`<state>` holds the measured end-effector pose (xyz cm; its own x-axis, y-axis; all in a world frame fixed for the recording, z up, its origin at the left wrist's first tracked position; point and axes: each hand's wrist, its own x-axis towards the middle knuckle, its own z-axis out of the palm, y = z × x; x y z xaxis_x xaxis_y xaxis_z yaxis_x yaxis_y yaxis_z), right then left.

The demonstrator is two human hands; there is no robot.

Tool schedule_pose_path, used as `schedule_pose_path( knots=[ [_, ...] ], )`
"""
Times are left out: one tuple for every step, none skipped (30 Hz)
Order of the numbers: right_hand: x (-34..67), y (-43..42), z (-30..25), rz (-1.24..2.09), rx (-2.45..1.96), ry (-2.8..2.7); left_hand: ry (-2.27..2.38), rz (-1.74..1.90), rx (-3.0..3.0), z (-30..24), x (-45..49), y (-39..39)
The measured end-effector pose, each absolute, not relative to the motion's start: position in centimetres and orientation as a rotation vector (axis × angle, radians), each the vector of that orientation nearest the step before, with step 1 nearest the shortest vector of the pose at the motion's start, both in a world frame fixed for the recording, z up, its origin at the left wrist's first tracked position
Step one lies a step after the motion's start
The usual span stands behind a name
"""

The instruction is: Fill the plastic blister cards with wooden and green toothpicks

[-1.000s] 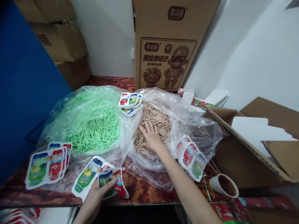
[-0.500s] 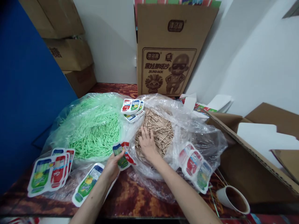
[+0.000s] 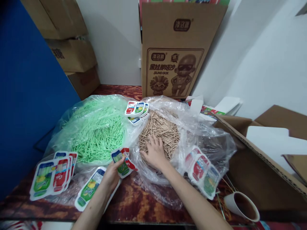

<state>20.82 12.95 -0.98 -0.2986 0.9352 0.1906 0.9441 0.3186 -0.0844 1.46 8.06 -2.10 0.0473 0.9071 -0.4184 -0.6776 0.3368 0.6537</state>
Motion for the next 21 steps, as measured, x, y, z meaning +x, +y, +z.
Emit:
schedule_pose_path(
  knots=[
    [20.4,12.9,-0.7,-0.067,-1.756,-2.386,0.902,1.241,0.314,-2.1,1.5,8.0],
    [20.1,12.9,-0.6,-0.068,-1.787,-2.401,0.905,1.24,0.312,-2.1,1.5,8.0],
    [19.8,12.9,-0.5,-0.071,-1.811,-2.419,0.91,1.235,0.308,-2.1,1.5,8.0],
    [19.6,13.0,-0.5,-0.077,-1.828,-2.439,0.916,1.232,0.3,-2.1,1.5,7.9],
    [19.5,13.0,-0.6,-0.091,-1.836,-2.463,0.919,1.229,0.291,-2.1,1.5,7.9],
    [19.5,13.0,-0.7,-0.115,-1.833,-2.487,0.922,1.229,0.283,-2.2,1.5,7.9],
    [19.6,13.0,-0.9,-0.148,-1.823,-2.508,0.924,1.228,0.277,-2.2,1.4,7.9],
    [19.7,13.0,-1.1,-0.183,-1.81,-2.526,0.926,1.226,0.274,-2.2,1.4,7.9],
    [19.8,13.0,-1.3,-0.215,-1.795,-2.536,0.928,1.224,0.272,-2.3,1.4,7.9],
    [20.0,12.9,-1.5,-0.237,-1.776,-2.542,0.93,1.221,0.272,-2.4,1.4,7.9],
    [20.2,12.9,-1.7,-0.244,-1.75,-2.546,0.933,1.218,0.272,-2.5,1.4,7.9],
    [20.5,12.8,-1.8,-0.236,-1.721,-2.549,0.934,1.217,0.273,-2.5,1.3,7.9],
    [20.8,12.8,-1.8,-0.216,-1.689,-2.548,0.935,1.218,0.273,-2.6,1.3,7.9],
    [21.0,12.7,-1.8,-0.187,-1.656,-2.544,0.935,1.22,0.272,-2.7,1.3,7.9],
    [21.3,12.6,-1.8,-0.155,-1.626,-2.531,0.933,1.22,0.272,-2.8,1.2,7.9],
    [21.6,12.5,-1.7,-0.121,-1.601,-2.511,0.931,1.22,0.273,-2.9,1.2,8.0],
    [21.9,12.4,-1.6,-0.088,-1.582,-2.485,0.933,1.221,0.271,-3.1,1.2,8.0],
    [22.2,12.3,-1.5,-0.051,-1.568,-2.459,0.939,1.221,0.267,-3.2,1.2,8.0],
    [22.4,12.2,-1.4,-0.003,-1.561,-2.431,0.948,1.221,0.264,-3.3,1.2,8.0],
    [22.7,12.2,-1.2,0.061,-1.562,-2.391,0.958,1.217,0.262,-3.4,1.2,8.0],
    [23.0,12.3,-1.0,0.152,-1.571,-2.329,0.966,1.214,0.261,-3.5,1.2,8.0]
  ],
)
